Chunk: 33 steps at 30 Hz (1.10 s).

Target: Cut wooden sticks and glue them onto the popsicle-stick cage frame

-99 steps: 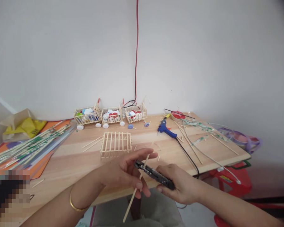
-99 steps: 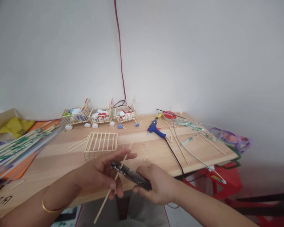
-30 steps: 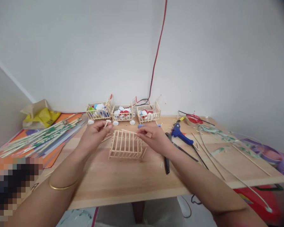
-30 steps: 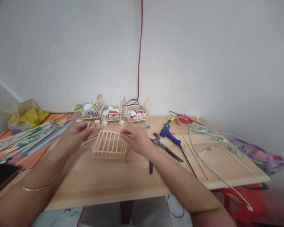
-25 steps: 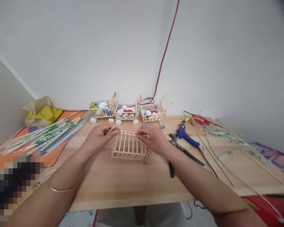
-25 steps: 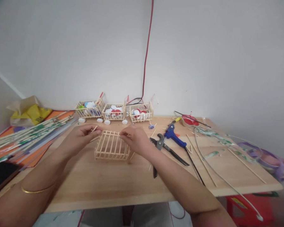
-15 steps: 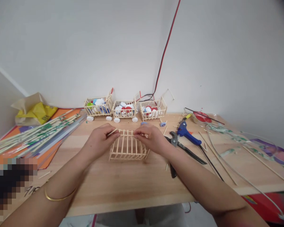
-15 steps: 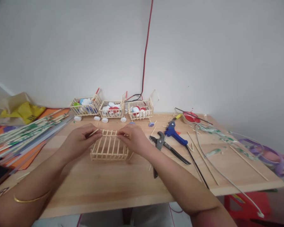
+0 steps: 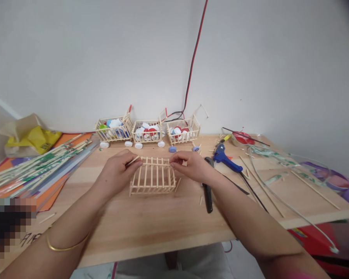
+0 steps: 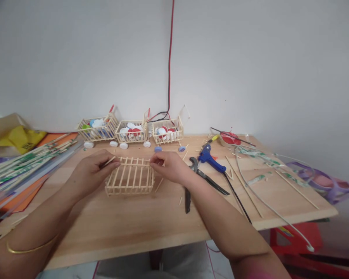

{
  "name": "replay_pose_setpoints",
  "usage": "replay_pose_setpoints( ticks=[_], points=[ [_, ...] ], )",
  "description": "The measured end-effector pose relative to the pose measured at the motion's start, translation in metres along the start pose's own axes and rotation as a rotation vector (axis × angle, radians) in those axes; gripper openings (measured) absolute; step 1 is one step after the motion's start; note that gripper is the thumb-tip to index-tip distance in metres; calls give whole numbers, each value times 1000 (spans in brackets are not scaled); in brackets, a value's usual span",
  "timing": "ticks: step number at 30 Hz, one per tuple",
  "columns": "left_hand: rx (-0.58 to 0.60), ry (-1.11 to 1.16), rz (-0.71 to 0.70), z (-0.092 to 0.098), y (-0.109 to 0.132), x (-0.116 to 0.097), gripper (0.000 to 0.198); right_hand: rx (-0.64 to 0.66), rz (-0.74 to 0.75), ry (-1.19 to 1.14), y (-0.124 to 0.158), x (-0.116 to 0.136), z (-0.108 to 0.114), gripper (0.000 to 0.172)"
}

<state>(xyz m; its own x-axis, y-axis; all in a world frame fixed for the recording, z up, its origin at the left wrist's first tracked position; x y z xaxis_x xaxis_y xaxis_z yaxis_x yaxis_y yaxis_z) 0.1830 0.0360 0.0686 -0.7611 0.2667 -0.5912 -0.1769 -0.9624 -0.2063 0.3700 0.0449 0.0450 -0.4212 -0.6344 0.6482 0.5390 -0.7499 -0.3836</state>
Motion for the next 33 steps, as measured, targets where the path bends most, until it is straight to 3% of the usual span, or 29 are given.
replay_pose_setpoints(
  ticks=[28,33],
  points=[
    [4,39,101,3,0,12,31,-5,15,-12,0,3,-1,9],
    [-73,47,93,11,1,14,29,-34,14,16,1,0,4,11]
  ],
)
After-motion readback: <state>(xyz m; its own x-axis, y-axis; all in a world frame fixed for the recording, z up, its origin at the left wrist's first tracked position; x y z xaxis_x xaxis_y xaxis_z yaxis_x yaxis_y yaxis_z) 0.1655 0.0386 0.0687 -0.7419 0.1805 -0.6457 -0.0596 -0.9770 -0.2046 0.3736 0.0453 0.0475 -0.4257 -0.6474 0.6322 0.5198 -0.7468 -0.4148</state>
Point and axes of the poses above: each hand's wrist, its own y-axis away from the middle knuckle, its own z-axis out of the back of the hand, x = y × z, the point moved 9 cm from there along -y, towards the middle knuckle, and after that the axes turned 12 degrees about z, right-handed, at the moved point
